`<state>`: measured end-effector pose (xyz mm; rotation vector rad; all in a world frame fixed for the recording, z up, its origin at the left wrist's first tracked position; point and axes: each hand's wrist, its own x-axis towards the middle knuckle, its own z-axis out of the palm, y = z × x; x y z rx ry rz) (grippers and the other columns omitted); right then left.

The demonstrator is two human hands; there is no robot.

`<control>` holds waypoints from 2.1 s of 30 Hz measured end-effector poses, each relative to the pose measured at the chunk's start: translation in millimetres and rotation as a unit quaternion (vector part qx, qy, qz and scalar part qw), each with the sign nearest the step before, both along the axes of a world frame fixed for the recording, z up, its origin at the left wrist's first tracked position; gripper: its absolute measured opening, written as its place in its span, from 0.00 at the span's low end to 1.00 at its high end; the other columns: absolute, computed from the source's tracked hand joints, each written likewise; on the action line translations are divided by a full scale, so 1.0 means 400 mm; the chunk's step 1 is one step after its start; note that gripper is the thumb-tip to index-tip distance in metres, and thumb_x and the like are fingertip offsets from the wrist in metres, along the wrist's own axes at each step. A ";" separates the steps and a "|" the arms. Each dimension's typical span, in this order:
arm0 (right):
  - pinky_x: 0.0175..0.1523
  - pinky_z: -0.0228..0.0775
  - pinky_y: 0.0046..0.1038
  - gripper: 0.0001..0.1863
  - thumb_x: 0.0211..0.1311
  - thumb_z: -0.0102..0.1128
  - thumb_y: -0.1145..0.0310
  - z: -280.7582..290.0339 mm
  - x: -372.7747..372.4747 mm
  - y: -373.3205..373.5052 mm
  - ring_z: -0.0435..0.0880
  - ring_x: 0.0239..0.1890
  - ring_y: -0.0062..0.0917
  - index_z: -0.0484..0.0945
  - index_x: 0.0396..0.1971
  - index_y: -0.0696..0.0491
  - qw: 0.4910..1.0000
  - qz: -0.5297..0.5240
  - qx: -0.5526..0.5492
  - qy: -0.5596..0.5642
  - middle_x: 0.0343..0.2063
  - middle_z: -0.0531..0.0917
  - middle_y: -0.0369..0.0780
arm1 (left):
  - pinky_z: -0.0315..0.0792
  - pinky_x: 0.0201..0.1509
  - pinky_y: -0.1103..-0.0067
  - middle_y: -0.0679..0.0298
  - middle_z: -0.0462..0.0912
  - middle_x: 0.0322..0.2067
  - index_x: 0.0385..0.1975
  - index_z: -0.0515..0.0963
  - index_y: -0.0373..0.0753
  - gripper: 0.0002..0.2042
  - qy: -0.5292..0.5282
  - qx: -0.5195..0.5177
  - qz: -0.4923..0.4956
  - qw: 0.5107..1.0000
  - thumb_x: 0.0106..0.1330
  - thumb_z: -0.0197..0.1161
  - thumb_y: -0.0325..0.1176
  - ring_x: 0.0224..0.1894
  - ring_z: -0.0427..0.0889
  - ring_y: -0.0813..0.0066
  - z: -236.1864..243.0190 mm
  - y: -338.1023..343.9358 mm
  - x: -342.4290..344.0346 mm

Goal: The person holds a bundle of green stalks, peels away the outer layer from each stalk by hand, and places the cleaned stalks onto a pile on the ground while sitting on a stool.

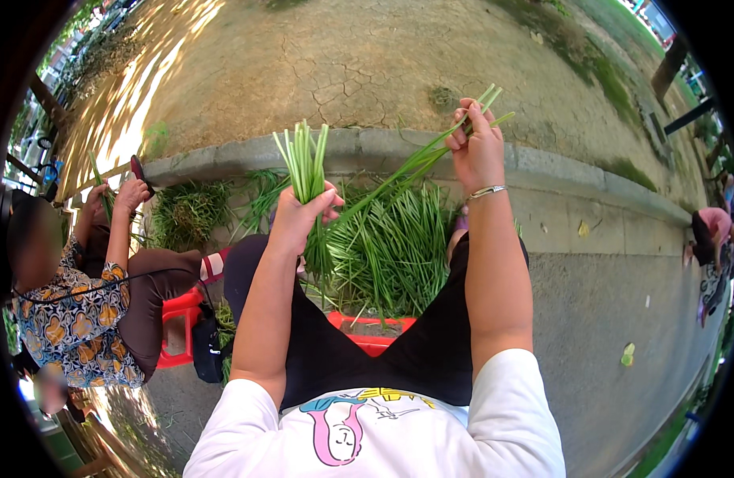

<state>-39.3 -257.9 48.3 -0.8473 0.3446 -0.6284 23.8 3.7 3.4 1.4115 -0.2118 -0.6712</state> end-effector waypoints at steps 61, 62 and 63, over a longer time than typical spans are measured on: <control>0.17 0.47 0.14 0.04 0.54 0.60 0.71 -0.026 0.012 0.186 0.58 0.13 0.08 0.76 0.29 0.54 0.948 0.308 -0.022 0.076 0.19 0.72 0.29 | 0.65 0.21 0.83 0.61 0.77 0.24 0.34 0.73 0.34 0.09 0.122 -0.210 -0.036 0.969 0.55 0.62 0.28 0.23 0.74 0.77 0.027 -0.014 -0.030; 0.17 0.47 0.14 0.04 0.53 0.60 0.72 -0.027 0.013 0.186 0.58 0.13 0.08 0.75 0.29 0.54 0.946 0.314 -0.026 0.078 0.19 0.72 0.29 | 0.65 0.21 0.83 0.61 0.77 0.24 0.34 0.73 0.34 0.09 0.123 -0.210 -0.036 0.969 0.55 0.62 0.28 0.23 0.74 0.77 0.025 -0.012 -0.028; 0.17 0.47 0.14 0.04 0.53 0.60 0.72 -0.026 0.011 0.187 0.58 0.13 0.08 0.75 0.29 0.54 0.946 0.315 -0.025 0.078 0.19 0.72 0.29 | 0.64 0.22 0.83 0.61 0.76 0.24 0.35 0.74 0.35 0.09 0.122 -0.202 -0.052 0.970 0.56 0.62 0.29 0.21 0.71 0.78 0.024 -0.010 -0.027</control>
